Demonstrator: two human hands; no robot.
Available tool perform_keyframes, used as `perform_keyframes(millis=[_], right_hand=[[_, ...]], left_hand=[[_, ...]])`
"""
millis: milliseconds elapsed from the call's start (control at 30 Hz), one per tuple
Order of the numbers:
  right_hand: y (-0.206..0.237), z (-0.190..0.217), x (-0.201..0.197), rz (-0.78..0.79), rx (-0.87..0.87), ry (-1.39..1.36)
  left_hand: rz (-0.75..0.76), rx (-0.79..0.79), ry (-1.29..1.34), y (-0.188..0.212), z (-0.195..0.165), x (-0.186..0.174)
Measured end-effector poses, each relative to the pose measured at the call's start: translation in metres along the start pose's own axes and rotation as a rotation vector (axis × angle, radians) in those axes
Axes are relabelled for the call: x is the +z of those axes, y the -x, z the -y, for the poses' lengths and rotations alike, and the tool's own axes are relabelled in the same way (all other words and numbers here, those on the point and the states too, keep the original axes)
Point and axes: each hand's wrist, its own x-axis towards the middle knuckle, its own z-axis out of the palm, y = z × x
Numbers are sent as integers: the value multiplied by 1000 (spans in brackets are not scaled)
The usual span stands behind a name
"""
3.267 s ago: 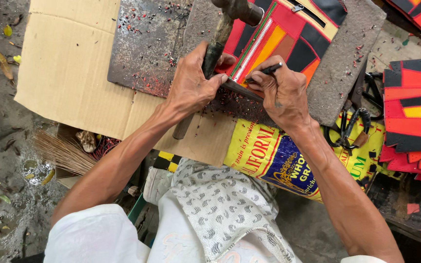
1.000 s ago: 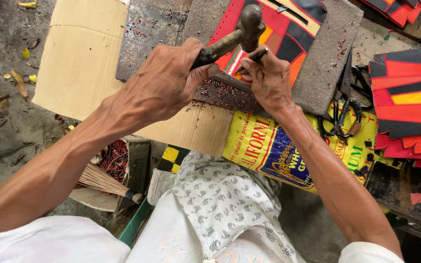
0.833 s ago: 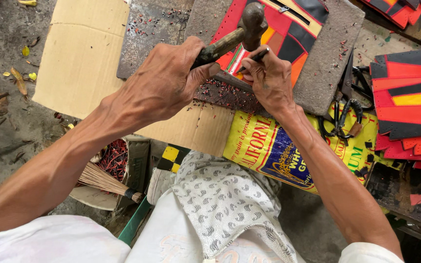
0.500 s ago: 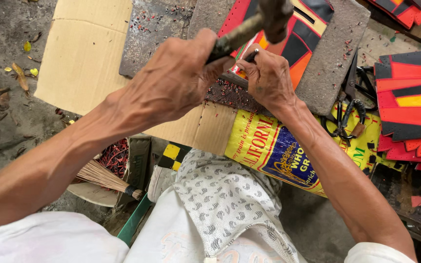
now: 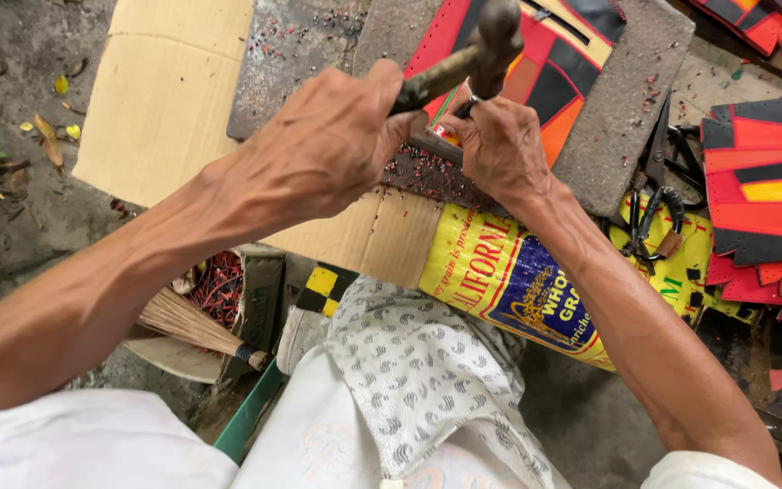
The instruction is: The person holds a colorful layered leather craft piece on a stone block and hammers a punch along its edge, driving the punch with a hammer to make holes or impressions along the border. They reposition the punch repeatedly and rotate the piece to work along different sections.
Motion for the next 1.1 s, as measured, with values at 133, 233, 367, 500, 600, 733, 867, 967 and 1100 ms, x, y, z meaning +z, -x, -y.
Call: perform_keyframes(millis=[133, 233, 367, 500, 600, 733, 867, 967, 1100], right_hand=[[-1, -2, -1, 74, 85, 59], [0, -3, -1, 79, 86, -11], [-2, -4, 1, 45, 47, 26], [-1, -6, 1, 46, 63, 13], [6, -5, 4, 23, 56, 57], [7, -11, 4, -116, 387, -131], [9, -16, -7, -1, 359, -319], [19, -11, -11, 36, 371, -385], [17, -9, -11, 38, 377, -385]], left_hand=[[-185, 90, 185, 0, -14, -20], [-397, 324, 248, 1, -22, -23], [-27, -55, 59, -2, -11, -6], [170, -348, 5, 15, 19, 4], [222, -412, 50, 21, 35, 28], [264, -344, 3, 24, 49, 54], [278, -349, -14, 26, 57, 59], [279, -353, -5, 27, 57, 57], [282, -348, -26, 25, 53, 55]])
